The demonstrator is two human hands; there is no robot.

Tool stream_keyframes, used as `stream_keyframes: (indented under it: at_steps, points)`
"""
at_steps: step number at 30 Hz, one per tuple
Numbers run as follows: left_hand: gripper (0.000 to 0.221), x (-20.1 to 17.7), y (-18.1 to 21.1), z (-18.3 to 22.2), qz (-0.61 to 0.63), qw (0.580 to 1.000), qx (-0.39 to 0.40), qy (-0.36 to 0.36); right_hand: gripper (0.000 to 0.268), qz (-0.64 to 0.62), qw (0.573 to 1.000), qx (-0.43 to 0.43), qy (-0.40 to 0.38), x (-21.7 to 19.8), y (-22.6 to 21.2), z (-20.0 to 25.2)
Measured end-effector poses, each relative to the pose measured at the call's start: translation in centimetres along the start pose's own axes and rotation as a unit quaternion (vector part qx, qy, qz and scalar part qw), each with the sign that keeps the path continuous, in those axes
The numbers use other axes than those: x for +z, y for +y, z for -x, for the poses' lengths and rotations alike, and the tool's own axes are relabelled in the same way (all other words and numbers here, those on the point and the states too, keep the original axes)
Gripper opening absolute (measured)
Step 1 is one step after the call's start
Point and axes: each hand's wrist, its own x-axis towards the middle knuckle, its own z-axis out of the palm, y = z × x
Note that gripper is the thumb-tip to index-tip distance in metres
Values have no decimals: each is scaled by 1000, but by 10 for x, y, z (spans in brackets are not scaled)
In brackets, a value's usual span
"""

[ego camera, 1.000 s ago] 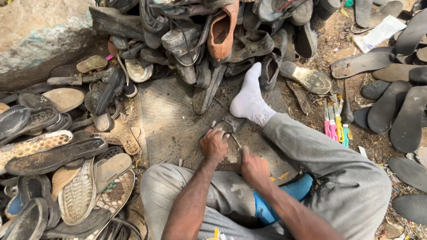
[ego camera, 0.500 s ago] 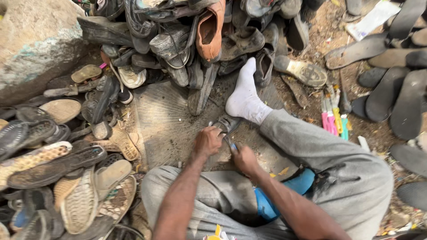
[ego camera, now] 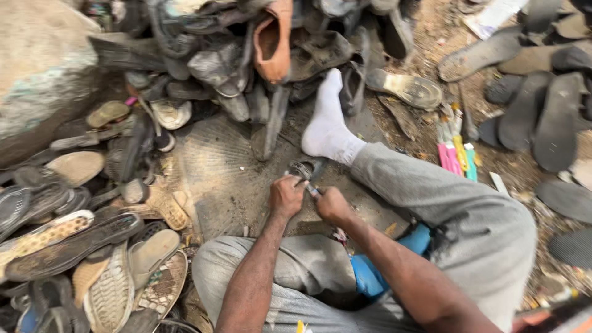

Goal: The person repairs a shoe while sitting on the ground. They use a knife to scrape and trim the sole, apply adhesive from a bottle, and press a new sole onto the bottom of the footwear.

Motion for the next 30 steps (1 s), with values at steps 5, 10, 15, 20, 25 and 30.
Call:
stream_keyframes:
  at_steps: [5, 10, 15, 20, 25, 30]
  points:
    - [20, 12, 27, 5, 40, 996, -63, 40, 32, 53, 985, -124, 106, 24, 37, 73]
    - [23, 40, 52, 17, 144, 982, -24, 122, 32, 118, 985, -47, 117, -4, 19, 47]
    - [43, 50, 54, 17, 154, 973, -60, 164, 30, 144, 980, -51, 131, 19, 72, 64]
    - [28, 52, 74, 10, 398, 891, -143, 167, 37, 71, 984, -84, 142, 24, 98, 112]
    - [24, 63, 72, 16, 557, 790, -193, 166, 32, 2, 979, -81, 185, 38, 64, 62]
    - [19, 59, 70, -1, 713, 596, -284, 237, 29, -85, 980, -70, 166, 65, 76, 124]
